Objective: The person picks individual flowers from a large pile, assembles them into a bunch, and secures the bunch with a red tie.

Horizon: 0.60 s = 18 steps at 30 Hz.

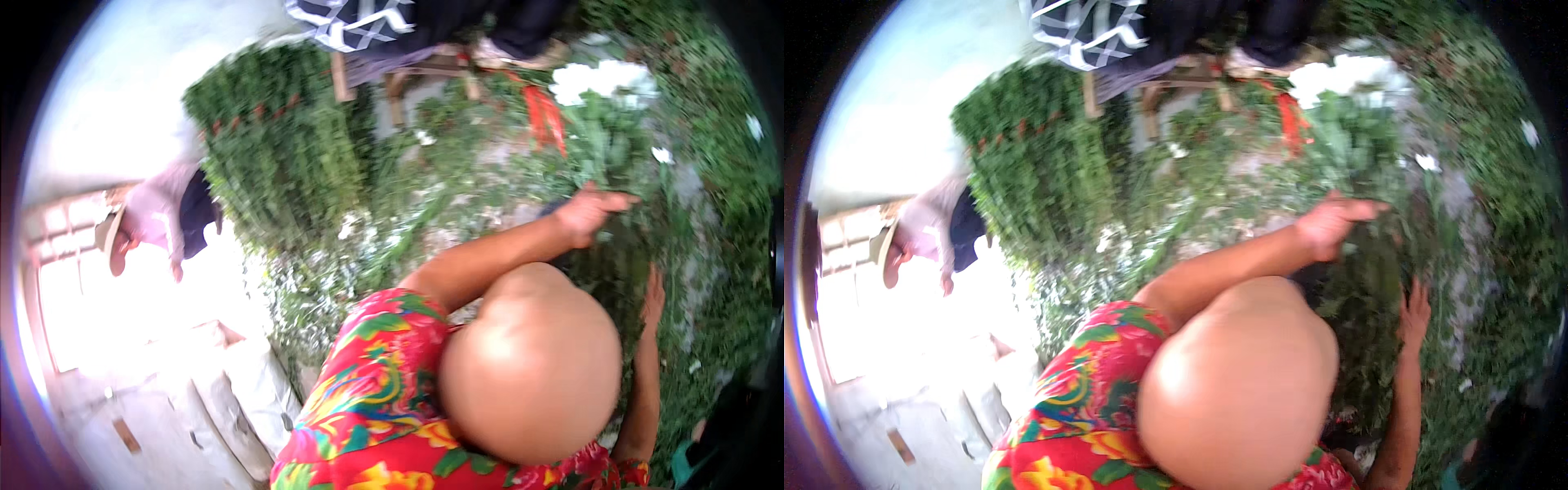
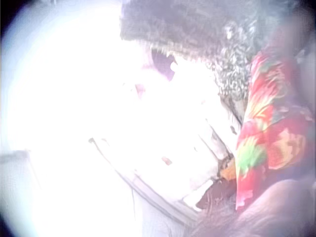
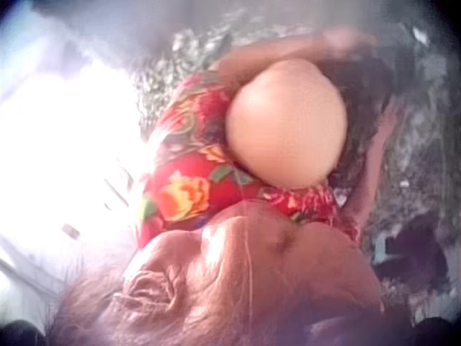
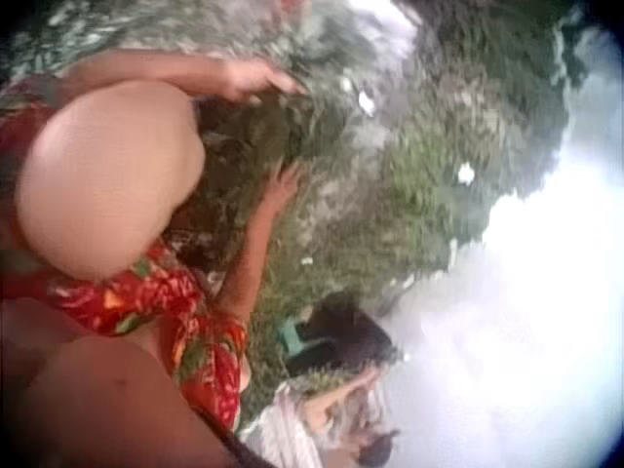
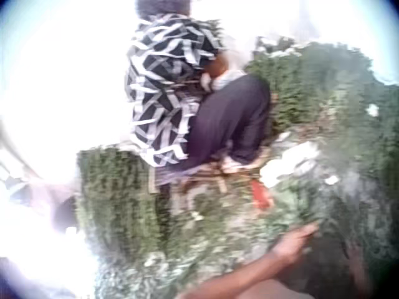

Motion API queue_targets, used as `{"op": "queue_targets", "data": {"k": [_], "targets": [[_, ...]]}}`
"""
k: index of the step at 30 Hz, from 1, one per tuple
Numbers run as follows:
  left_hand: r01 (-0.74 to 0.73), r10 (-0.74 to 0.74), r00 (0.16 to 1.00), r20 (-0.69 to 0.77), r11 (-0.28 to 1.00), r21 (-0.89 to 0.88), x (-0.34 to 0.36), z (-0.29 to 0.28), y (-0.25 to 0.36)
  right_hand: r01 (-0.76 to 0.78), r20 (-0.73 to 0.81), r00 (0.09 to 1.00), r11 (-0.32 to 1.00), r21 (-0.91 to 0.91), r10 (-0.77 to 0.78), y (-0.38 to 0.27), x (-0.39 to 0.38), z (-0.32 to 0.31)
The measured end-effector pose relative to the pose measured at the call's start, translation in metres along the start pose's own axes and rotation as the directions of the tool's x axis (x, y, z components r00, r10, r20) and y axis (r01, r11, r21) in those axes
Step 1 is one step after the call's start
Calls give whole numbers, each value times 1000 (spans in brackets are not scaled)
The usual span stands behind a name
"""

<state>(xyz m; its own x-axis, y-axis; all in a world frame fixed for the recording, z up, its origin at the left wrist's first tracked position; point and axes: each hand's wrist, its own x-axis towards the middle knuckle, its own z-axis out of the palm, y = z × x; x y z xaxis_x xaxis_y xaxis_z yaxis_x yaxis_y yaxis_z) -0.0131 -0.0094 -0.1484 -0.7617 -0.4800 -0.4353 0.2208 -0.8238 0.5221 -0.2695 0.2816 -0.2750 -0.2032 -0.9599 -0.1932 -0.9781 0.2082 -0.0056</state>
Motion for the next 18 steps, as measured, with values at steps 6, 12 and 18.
{"op": "queue_targets", "data": {"k": [6, 12, 18], "targets": [[-469, 482, 874, -60, 869, 156, -61, 86, 104, 173, -102, 981, 983, 54, -167, 43, -8, -16], [-556, 510, 820, 259, 603, 572, -136, 227, 206, 377, -253, 879, 914, -151, -404, 68, 35, -229], [-831, 315, 534, 785, 369, 417, -147, 349, 226, 120, -497, 840, 968, -219, -217, -16, -45, -485]]}}
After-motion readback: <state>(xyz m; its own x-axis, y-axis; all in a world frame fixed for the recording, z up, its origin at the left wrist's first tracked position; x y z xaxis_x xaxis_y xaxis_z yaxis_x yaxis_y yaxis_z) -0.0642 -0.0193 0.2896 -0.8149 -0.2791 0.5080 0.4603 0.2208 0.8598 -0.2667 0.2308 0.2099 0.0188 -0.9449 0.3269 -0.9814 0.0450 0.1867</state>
